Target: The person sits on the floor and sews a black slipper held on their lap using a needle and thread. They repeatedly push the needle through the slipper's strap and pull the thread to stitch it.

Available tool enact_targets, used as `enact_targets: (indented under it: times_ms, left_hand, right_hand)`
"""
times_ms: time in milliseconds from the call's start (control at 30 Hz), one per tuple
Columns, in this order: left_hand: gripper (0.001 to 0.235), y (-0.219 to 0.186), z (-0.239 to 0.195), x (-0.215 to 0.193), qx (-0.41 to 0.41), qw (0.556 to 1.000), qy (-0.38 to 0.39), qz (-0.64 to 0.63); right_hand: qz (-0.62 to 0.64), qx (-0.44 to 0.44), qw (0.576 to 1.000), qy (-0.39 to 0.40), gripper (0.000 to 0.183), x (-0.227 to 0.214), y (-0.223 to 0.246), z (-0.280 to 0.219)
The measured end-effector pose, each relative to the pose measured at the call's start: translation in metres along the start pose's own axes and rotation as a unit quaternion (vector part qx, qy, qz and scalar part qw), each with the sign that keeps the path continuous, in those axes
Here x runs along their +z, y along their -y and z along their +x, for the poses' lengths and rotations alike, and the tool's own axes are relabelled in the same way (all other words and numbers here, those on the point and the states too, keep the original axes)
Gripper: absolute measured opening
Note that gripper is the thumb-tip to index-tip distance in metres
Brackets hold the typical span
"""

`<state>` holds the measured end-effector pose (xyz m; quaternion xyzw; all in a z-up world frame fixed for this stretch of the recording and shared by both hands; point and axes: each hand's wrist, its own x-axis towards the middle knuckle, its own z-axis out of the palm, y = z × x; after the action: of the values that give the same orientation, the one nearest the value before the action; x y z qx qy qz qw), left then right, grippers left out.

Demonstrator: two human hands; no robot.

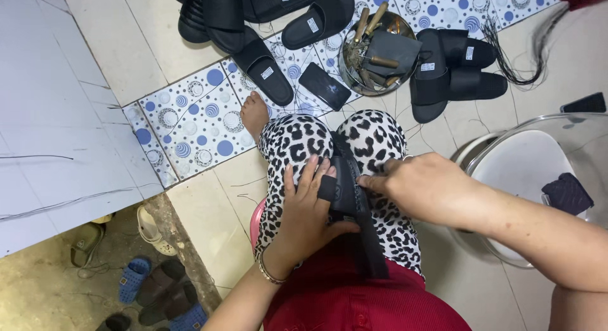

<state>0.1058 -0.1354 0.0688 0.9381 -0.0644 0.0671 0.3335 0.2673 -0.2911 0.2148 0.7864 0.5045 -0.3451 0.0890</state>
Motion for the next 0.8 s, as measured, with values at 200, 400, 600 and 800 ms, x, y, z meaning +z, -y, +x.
enact_targets:
  times_ms: [200, 400, 600, 800]
  left_hand:
    - [0.126, -0.003, -0.002, 0.011, 0.012, 0.999, -0.023, 0.033]
    - [0.092, 0.032, -0.056, 0.034, -0.019, 0.981, -0.147, 0.121]
    - [0.025, -0.016, -0.07, -0.056, -0.22, 0.879, -0.052, -0.419]
    - [0.004, -0.033, -0.051, 0.009, -0.321, 0.721, 0.008, -0.614]
  right_hand:
    - [-0.109, -0.012, 0.989, -0.099, 0.017, 0.037, 0.026, 0.029]
    - [0.114, 0.0, 0.991, -0.071, 0.028, 0.039, 0.005, 0.025]
    - [0.056, 0.007, 0.995, -0.08, 0.024, 0.051, 0.004, 0.025]
    - [0.028, -0.034, 0.998, 0.053, 0.023, 0.015, -0.011, 0.048]
